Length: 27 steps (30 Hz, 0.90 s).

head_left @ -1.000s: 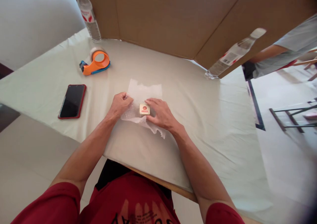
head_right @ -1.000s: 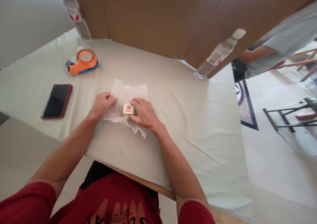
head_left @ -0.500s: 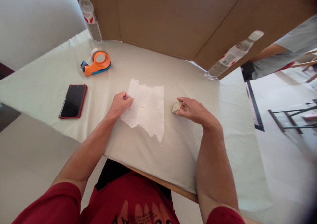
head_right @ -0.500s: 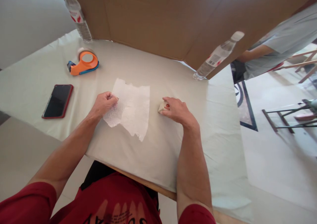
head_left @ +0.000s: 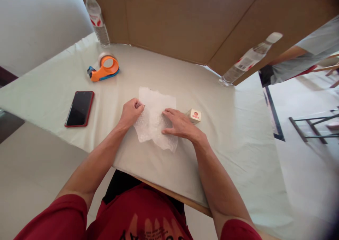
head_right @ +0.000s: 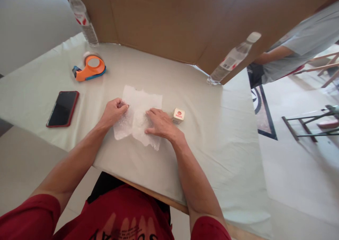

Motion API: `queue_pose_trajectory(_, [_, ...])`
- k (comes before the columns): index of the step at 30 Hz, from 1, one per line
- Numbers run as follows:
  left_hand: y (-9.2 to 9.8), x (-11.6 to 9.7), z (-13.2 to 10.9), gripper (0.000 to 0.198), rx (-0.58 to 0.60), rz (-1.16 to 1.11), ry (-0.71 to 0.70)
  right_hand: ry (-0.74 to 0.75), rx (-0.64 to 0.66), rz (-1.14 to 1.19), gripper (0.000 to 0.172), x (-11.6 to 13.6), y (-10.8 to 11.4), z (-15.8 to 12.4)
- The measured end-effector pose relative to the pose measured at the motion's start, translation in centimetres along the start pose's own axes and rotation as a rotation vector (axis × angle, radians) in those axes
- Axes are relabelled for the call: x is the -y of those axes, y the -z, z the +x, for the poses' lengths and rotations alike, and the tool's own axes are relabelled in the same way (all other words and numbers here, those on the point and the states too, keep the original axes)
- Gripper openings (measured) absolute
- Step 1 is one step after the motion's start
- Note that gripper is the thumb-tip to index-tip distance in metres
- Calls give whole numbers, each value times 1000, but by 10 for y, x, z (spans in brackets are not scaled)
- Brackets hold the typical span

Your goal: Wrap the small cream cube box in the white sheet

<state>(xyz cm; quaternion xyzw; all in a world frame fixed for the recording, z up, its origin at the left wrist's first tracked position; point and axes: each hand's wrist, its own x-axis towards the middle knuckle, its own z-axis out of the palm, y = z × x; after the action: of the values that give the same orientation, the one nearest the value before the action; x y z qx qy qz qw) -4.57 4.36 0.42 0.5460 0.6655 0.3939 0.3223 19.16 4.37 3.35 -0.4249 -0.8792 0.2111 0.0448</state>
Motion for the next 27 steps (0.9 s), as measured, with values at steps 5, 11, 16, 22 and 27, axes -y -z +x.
queue_pose_trajectory(5, [-1, 0, -3, 26, -320, 227, -298, -26, 28, -77, 65, -5, 1, 0])
queue_pose_trajectory(11, [-8, 1, -13, 22, 60, 426, -642, -62, 30, -130, 58, 1, 1, -1])
queue_pose_trajectory(16, [-11, 2, -14, 37, 252, 614, -568, -68, 28, -143, 57, 3, 0, 1])
queue_pose_trajectory(22, [-8, -1, -14, 40, 249, 677, -530, -43, -101, -115, 55, -14, 9, -7])
queue_pose_trajectory(27, [-8, -2, -14, 39, 250, 689, -514, -245, -226, -210, 56, -41, 33, -20])
